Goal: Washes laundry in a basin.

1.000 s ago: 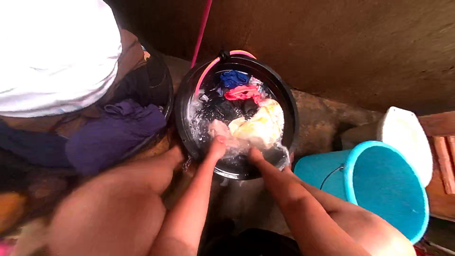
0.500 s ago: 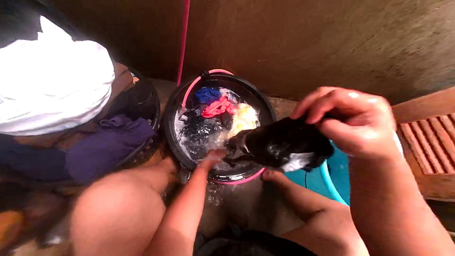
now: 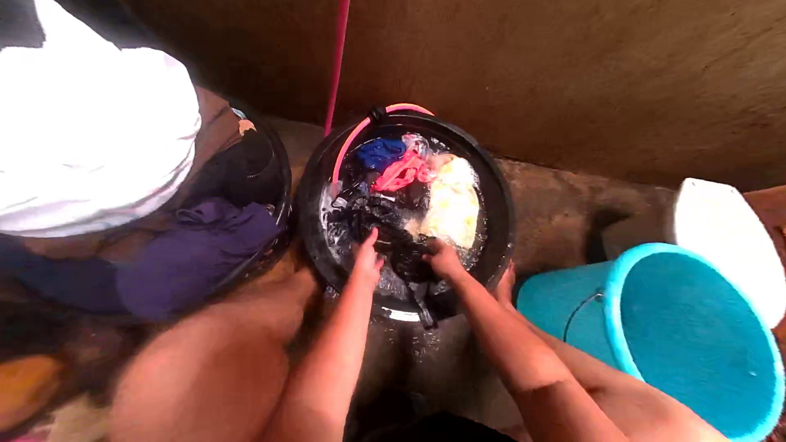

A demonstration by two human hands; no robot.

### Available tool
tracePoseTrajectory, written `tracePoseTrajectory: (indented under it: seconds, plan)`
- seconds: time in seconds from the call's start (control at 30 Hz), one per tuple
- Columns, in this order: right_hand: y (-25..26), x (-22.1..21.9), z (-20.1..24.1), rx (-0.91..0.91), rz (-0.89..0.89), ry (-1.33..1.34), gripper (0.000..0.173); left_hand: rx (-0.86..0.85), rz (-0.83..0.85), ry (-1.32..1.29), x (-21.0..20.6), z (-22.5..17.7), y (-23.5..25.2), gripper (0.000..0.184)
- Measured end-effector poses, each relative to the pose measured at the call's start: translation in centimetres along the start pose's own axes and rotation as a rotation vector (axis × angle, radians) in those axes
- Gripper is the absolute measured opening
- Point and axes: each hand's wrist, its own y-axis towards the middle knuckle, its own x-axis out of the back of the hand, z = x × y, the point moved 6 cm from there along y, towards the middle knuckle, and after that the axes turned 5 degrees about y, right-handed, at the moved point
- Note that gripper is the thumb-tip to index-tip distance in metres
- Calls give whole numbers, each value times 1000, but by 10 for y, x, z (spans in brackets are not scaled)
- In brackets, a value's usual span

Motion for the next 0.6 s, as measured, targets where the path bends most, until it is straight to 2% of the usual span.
tracePoseTrajectory:
  seconds: [0.07,0.13,0.2,0.27,0.33,0.4,0.43,0.47,0.53,0.57,0.6]
  plan:
    - [16,-30,-14,-64,66,-14,57,114,-15,125,1,35,7,66]
    - [25,-49,-13,-30,160,-73,61,119,46,296,-4,53,12,57]
    - [36,-56,-13,36,226,-123,52,56,58,481,-6,53,15,51]
    - [50,-50,-18,15,165,-112,44,10,21,551,-4,48,21,50]
    - [55,-47,-16,-80,25,-128,47,40,-3,553,-4,46,27,52]
    - [34,-63,3,-138,-72,-137,58,98,-9,509,-1,52,31,62]
    - [14,-74,19,-105,-115,-129,56,89,-37,492,1,53,31,64]
    - [-9,-86,39,-14,-145,-130,52,41,-70,475,3,50,29,59]
    - [-47,-103,63,198,-152,-115,41,-144,-69,331,-1,44,5,38]
    - [-48,-102,62,244,-147,-75,37,-181,-47,219,-7,46,-6,35]
    - [-37,-92,56,215,-138,-18,34,-95,22,167,-12,48,-9,39]
